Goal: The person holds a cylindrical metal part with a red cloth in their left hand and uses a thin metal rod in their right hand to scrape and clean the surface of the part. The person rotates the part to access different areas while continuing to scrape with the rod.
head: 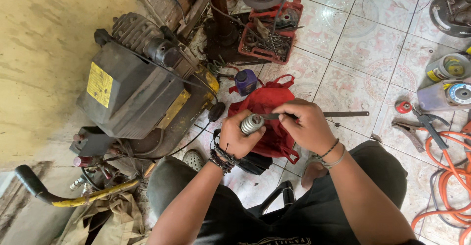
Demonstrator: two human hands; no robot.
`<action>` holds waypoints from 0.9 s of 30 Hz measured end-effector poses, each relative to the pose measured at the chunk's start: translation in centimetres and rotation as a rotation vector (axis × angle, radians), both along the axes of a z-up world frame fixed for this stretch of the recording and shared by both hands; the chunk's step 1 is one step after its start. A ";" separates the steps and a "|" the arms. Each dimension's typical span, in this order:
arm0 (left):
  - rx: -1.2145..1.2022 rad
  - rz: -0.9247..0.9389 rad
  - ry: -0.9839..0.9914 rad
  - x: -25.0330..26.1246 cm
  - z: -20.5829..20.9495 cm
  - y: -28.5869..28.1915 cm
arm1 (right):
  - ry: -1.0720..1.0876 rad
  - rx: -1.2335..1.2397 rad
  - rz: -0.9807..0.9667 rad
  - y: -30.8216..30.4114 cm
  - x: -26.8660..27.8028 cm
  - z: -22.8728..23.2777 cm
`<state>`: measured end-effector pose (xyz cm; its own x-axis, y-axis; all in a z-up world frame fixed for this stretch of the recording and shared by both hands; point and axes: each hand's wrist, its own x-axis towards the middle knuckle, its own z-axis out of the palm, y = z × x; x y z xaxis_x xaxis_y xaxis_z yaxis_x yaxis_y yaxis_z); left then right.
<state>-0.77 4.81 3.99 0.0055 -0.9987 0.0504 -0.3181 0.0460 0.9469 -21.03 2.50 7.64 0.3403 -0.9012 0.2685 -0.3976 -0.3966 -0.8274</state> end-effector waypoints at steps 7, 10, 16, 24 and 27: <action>0.005 -0.008 -0.015 -0.1 0.1 0.2 | 0.055 -0.036 0.012 -0.7 -0.3 -0.5; 0.030 0.007 -0.018 -0.1 -0.1 0.1 | 0.046 0.009 0.061 -0.5 -0.2 -0.3; 0.032 0.012 -0.023 0.0 0.0 0.0 | 0.044 -0.019 0.031 -0.4 0.0 0.1; -0.015 0.010 0.005 -0.3 0.4 0.1 | 0.049 -0.022 0.053 -0.5 -0.2 0.0; -0.009 0.011 0.020 -0.3 0.3 0.1 | 0.048 -0.029 0.080 -0.7 -0.3 -0.5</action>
<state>-1.12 4.95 4.33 0.0173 -0.9981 0.0596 -0.2995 0.0517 0.9527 -21.38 1.79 7.12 0.4240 -0.8628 0.2753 -0.4030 -0.4520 -0.7958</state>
